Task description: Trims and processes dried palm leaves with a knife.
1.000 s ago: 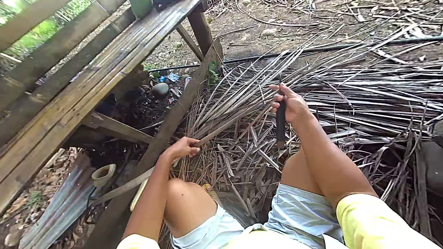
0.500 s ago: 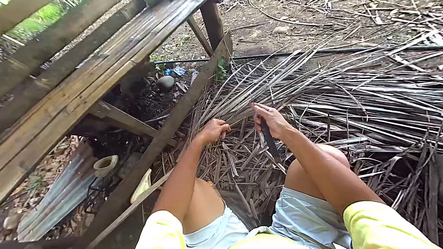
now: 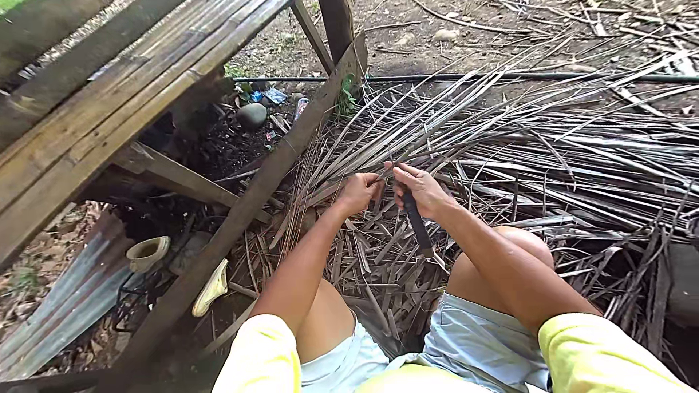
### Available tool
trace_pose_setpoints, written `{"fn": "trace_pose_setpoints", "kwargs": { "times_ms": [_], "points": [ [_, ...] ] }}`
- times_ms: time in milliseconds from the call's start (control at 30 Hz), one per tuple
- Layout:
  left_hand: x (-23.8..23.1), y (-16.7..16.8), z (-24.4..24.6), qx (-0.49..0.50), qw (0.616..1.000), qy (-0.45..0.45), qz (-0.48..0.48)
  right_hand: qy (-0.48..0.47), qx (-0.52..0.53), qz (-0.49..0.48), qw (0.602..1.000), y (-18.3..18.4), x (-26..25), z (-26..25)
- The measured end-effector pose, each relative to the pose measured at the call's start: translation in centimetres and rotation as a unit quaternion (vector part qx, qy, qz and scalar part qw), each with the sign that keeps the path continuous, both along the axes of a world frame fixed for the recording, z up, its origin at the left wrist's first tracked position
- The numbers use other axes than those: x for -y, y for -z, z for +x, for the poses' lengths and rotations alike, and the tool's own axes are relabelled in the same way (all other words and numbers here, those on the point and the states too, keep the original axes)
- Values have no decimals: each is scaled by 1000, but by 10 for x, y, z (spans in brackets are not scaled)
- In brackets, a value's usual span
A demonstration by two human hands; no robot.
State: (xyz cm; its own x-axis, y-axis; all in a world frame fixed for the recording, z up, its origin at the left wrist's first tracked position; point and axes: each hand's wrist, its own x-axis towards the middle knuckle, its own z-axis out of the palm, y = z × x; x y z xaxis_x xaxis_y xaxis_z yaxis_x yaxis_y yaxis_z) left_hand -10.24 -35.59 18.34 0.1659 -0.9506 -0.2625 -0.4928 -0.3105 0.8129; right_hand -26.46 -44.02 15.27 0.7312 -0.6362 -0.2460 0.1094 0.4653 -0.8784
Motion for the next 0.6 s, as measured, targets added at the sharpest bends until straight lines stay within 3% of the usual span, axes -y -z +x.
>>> {"fn": "trace_pose_setpoints", "kwargs": {
  "times_ms": [233,600],
  "points": [
    [18,3,-1,-35,999,-22,-22,-106,-61,-158,980,5,-8,-6],
    [12,-9,-2,-28,999,-11,17,-94,-73,-160,980,8,-8,-7]
  ]
}}
